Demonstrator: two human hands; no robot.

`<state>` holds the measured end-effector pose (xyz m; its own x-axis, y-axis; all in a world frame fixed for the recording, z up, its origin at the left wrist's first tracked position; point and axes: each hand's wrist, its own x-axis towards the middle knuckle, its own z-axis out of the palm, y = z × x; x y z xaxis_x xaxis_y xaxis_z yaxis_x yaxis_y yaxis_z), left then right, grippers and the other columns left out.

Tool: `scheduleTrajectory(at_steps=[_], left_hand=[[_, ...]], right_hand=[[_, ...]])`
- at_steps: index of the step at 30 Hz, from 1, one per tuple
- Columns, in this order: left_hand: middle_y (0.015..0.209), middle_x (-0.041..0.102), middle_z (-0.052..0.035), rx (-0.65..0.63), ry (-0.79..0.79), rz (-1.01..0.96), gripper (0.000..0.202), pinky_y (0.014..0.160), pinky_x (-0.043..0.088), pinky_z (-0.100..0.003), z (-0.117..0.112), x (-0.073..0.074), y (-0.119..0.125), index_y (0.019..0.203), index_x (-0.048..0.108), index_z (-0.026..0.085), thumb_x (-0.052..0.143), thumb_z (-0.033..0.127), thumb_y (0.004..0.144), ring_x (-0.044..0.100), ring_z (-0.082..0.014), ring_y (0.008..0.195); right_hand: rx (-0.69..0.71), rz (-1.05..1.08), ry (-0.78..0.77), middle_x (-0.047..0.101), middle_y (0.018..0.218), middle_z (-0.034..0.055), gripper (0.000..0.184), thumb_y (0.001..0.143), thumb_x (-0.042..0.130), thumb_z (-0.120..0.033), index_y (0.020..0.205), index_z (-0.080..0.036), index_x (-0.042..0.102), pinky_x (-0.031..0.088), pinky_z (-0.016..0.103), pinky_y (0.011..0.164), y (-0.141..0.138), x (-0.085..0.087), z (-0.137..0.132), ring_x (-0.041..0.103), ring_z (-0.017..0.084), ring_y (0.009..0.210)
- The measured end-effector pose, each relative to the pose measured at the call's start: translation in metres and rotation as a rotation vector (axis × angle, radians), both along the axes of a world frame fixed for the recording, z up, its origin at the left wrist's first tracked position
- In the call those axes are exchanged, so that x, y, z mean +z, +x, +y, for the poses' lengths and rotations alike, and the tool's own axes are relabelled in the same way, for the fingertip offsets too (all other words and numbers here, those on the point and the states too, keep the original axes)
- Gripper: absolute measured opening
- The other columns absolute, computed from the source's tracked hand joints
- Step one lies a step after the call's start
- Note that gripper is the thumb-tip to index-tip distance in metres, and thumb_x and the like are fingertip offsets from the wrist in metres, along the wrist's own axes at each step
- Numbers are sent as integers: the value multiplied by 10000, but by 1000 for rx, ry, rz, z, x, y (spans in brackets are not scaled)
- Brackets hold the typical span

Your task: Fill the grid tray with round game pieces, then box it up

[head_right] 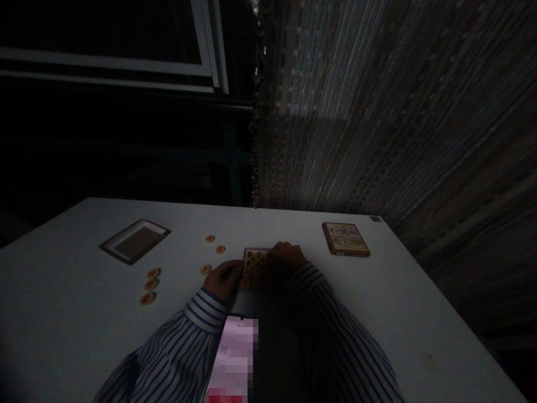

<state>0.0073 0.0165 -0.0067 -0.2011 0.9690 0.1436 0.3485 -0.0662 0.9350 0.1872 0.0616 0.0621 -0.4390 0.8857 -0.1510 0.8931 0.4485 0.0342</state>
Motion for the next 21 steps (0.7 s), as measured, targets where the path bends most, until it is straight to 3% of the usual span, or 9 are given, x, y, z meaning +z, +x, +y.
scheduleTrajectory(at_steps=[21], left_hand=[[785,634,-60,-15,36,12,246,701,454,-298,0,-3,0,793,616,153,509,325,654,576,-167,738]], right_hand=[[27,-63,-20,555,913,106,259,765,401,-338,896,-217,589,411,330,605,-5,8,-2,524,232,829]])
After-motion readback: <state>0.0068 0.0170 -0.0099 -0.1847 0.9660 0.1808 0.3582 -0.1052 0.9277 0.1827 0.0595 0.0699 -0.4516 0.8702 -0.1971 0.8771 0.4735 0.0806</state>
